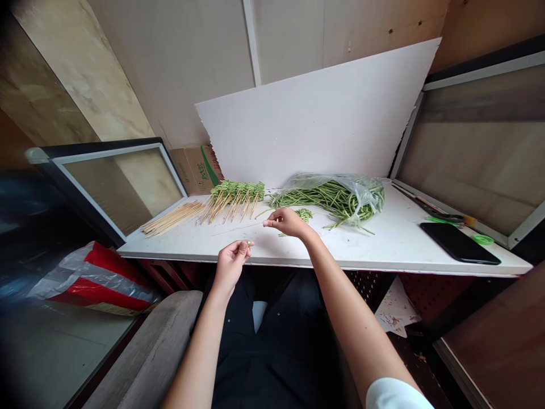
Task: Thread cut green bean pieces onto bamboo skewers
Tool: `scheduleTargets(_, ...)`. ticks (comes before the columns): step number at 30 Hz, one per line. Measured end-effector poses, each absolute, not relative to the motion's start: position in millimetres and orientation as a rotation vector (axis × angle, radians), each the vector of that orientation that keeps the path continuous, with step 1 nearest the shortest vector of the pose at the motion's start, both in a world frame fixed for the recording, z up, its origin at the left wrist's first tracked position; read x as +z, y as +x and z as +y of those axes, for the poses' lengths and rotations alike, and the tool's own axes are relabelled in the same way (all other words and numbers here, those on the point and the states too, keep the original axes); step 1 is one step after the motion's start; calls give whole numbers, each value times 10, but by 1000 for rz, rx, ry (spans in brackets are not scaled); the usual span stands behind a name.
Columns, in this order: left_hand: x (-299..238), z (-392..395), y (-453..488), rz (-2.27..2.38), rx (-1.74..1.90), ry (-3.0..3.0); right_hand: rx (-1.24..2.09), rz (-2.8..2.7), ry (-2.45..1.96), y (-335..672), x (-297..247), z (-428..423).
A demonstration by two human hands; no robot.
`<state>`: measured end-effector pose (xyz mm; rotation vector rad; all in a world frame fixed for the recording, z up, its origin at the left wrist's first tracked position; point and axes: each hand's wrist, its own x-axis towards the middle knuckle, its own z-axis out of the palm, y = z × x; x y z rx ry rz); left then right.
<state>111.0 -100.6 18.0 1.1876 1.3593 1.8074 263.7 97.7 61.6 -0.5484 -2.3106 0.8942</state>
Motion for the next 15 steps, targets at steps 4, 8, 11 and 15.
scheduleTargets(4,150,-991,1113,1360,1788,1168,763,-2398,-831,2679,250,1269)
scheduleTargets(8,137,-980,1124,1366,1778,1161,601,-2360,-1028,2649,15,1368)
scheduleTargets(11,120,-968,1107,1385,1804,1163,534,-2356,-1025,2619,-61,1391)
scheduleTargets(15,89,-959,1070,1452,1816,1178,513,-2425,-1017,2652,-108,1443)
